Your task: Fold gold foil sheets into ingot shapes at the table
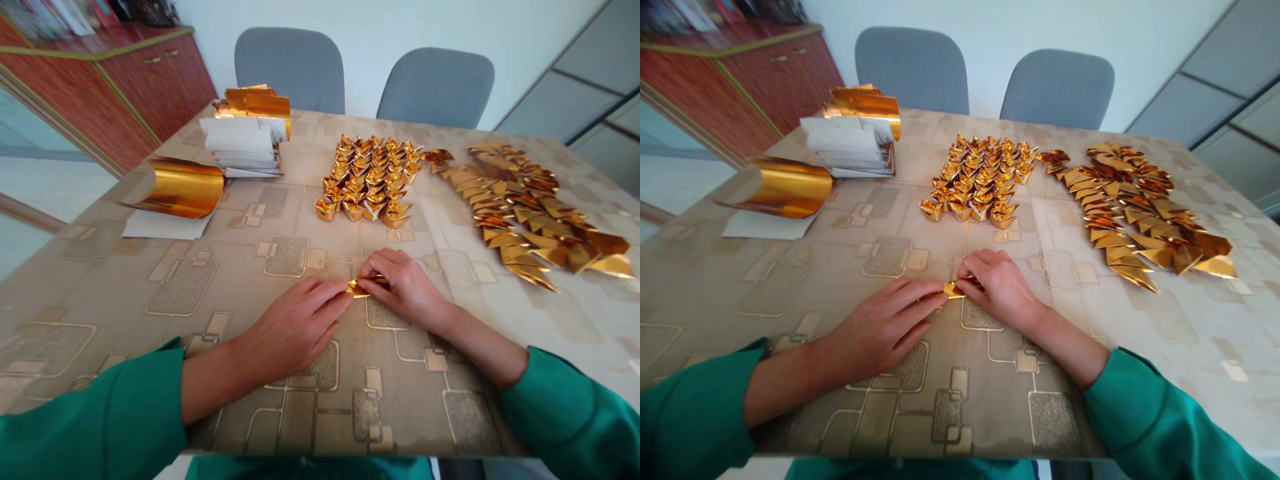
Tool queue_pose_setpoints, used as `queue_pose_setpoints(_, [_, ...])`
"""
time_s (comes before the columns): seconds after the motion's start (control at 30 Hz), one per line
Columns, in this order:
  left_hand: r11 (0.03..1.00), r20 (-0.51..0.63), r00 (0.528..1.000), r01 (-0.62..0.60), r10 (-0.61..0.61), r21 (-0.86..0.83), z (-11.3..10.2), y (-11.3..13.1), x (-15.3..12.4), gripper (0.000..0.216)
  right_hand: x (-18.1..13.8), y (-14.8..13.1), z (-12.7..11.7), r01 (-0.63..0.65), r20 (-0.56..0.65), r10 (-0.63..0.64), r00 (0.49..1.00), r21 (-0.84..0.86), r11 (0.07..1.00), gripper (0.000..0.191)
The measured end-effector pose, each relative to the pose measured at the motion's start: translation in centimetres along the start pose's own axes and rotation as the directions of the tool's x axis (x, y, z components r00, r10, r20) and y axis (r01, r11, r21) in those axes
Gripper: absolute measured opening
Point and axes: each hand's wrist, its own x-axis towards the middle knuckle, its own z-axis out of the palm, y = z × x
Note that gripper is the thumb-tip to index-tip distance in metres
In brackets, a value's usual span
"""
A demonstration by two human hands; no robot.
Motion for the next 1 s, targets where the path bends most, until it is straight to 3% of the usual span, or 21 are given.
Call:
queue_pose_setpoints(0.43, [0.967, 0.074, 0.987, -0.158, 0.145, 0.198, 0.7, -0.1, -0.1, 0.033, -0.1, -0.3, -0.1, 0.02, -0.065, -0.034, 0.997, -0.206, 0.978, 0.01])
queue_pose_setpoints(0.53, [0.959, 0.116, 0.982, -0.171, 0.148, 0.226, 0.9, -0.1, -0.2, 0.034, -0.1, -0.3, 0.1, 0.06, -0.009, -0.064, 0.998, -0.238, 0.969, 0.012])
queue_pose_setpoints(0.73, [0.989, 0.145, 0.987, -0.081, 0.063, 0.123, 0.8, 0.1, -0.2, 0.036, -0.2, -0.6, 0.5, 0.044, 0.039, -0.033, 0.999, -0.31, 0.95, 0.015])
queue_pose_setpoints(0.8, [0.998, 0.114, 0.993, -0.036, 0.03, 0.054, 0.5, 0.0, -0.1, 0.034, -0.3, -0.8, 0.6, 0.033, 0.035, -0.022, 0.999, -0.339, 0.94, 0.015])
queue_pose_setpoints(0.93, [0.977, 0.011, 0.985, 0.171, -0.171, -0.128, -0.2, -0.5, -0.3, 0.026, -0.4, -1.0, 0.7, 0.027, 0.032, -0.016, 0.999, -0.391, 0.92, 0.016])
queue_pose_setpoints(1.0, [0.969, -0.014, 0.981, 0.189, -0.193, -0.159, -0.4, -0.8, -0.5, 0.022, -0.4, -1.1, 0.7, 0.028, 0.034, -0.015, 0.999, -0.405, 0.914, 0.018])
